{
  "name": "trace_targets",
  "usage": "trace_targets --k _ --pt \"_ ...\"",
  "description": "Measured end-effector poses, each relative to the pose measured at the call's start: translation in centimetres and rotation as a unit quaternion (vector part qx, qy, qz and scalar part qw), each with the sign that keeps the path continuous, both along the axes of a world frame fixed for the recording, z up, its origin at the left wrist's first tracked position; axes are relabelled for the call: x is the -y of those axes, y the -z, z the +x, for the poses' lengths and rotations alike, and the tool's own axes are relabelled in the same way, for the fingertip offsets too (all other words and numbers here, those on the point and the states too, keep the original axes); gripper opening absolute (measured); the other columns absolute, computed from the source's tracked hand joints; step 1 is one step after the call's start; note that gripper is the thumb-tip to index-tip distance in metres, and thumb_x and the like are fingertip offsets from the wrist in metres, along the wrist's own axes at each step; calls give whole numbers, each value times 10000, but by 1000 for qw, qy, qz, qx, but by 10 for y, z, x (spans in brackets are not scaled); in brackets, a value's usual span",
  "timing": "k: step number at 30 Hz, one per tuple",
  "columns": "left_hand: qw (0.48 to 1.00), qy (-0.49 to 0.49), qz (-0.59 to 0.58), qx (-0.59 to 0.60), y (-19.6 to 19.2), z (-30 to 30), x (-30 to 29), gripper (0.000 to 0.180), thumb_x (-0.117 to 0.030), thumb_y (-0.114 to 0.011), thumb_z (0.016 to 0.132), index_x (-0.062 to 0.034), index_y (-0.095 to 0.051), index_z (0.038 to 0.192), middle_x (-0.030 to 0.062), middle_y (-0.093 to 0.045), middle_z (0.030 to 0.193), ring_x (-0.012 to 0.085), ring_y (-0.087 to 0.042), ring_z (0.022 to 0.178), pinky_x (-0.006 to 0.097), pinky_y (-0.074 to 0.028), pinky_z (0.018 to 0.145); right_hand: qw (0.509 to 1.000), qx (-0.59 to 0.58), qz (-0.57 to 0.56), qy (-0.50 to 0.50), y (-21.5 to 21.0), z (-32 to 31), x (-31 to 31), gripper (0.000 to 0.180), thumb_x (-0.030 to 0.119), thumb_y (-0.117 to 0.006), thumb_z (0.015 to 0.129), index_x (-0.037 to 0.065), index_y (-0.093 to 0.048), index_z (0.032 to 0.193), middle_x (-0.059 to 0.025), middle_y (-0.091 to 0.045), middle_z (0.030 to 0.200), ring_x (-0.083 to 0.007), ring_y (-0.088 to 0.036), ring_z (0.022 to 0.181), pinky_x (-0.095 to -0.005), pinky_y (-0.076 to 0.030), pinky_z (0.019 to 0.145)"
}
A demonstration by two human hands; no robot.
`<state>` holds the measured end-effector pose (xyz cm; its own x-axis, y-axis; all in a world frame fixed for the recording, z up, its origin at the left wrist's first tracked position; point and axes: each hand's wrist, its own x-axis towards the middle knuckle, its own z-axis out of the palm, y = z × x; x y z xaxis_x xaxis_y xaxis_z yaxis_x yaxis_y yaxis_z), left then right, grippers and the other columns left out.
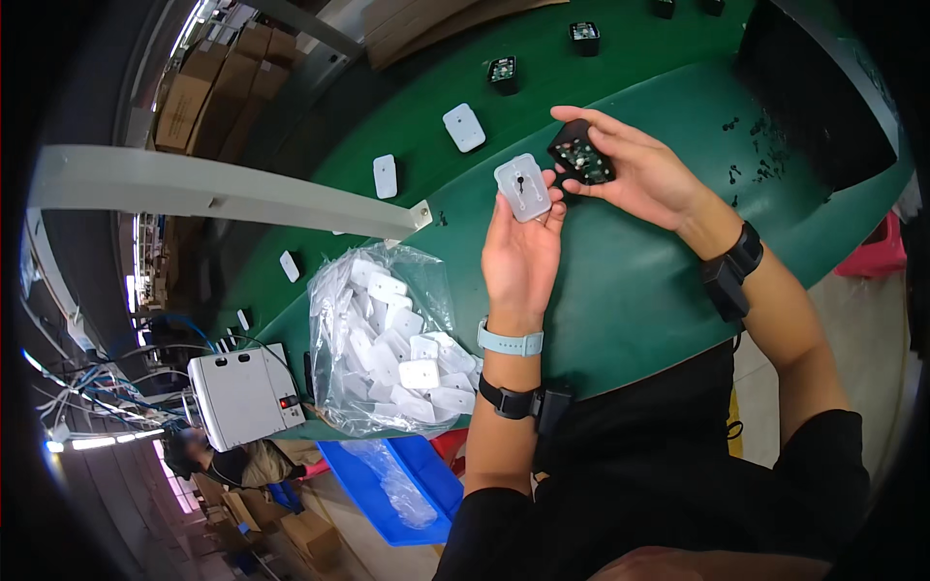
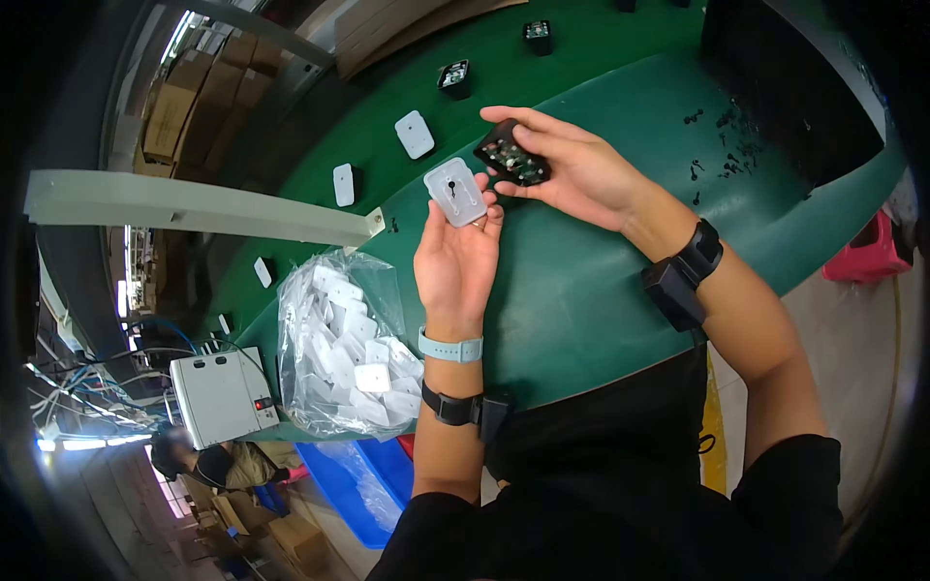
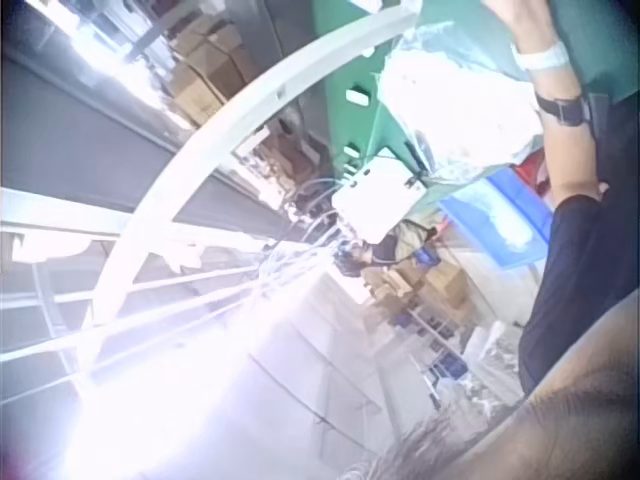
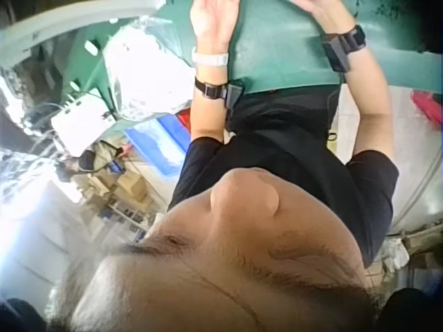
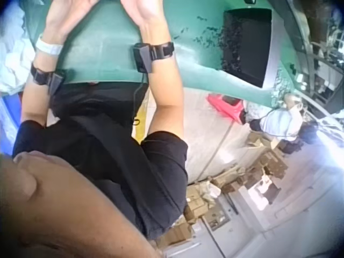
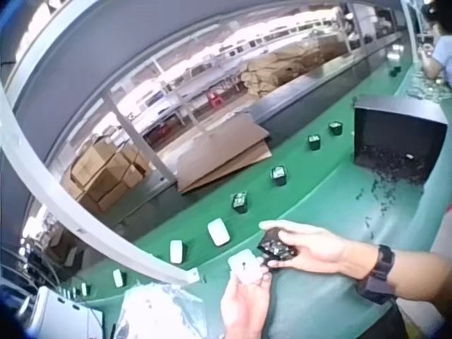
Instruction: The person assembles small electronic devices by inserting black circuit boards into white plastic casings. They repeatedly pick up a casing, insert a board, and snap the two halves together, placing the finished units on the green workbench.
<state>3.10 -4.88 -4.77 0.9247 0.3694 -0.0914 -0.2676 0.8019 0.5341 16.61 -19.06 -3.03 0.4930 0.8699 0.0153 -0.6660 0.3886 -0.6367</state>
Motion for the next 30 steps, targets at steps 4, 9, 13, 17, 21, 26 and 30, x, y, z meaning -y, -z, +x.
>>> trace_targets --k 4,9,13,17,21,26,30 --pt "999 3 22 33 4 0 -1 429 -267 -339 1094 1 -395 1425 216 -527 1345 307 -564 1162 413 -474 1023 999 43 14 25 -3 -3 1 394 183 -480 1059 75 -459 1437 -100 -598 1195 -231 -611 1147 -397 -524 982" --pt "998 -19 53 15 -12 1 8 435 -234 -408 1076 -19 -374 1453 221 -522 1348 333 -560 1204 440 -457 1077 994 78 -36 75 -1 6 3 334 208 -516 1050 76 -509 1357 -103 -629 1143 -243 -657 1096 -386 -548 936" --pt "993 -13 114 -14 -11 -1 9 457 -198 -479 1052 -19 -376 1459 196 -543 1333 306 -553 1231 424 -439 1090 962 217 -117 119 1 8 4 279 143 -632 981 43 -599 1239 -67 -670 1067 -151 -656 1035 -295 -543 892" --pt "988 6 149 -39 -5 0 9 505 -112 -590 992 22 -409 1444 164 -576 1316 254 -571 1200 369 -417 1078 941 273 -131 149 -3 -4 0 246 106 -746 886 24 -681 1108 -41 -689 979 -88 -642 915 -242 -522 838" --pt "984 16 166 -56 -3 0 10 453 -60 -624 965 77 -490 1376 102 -621 1263 151 -580 1157 299 -427 1033 898 368 -143 195 0 -12 -3 270 123 -795 835 11 -708 1064 -41 -693 907 -90 -646 826 -237 -537 779" --pt "976 22 206 -66 2 0 9 434 -3 -650 934 66 -538 1347 96 -626 1255 147 -577 1163 280 -444 1005 877 407 -183 179 -6 -14 2 266 43 -769 850 -11 -687 1097 -45 -685 1000 -103 -626 887 -250 -545 807" --pt "967 3 242 -83 3 -2 9 439 17 -666 915 68 -548 1336 113 -638 1234 155 -597 1132 284 -465 979 892 387 -174 156 -6 -14 2 268 46 -771 851 -11 -687 1099 -48 -685 1002 -105 -631 900 -250 -546 802"
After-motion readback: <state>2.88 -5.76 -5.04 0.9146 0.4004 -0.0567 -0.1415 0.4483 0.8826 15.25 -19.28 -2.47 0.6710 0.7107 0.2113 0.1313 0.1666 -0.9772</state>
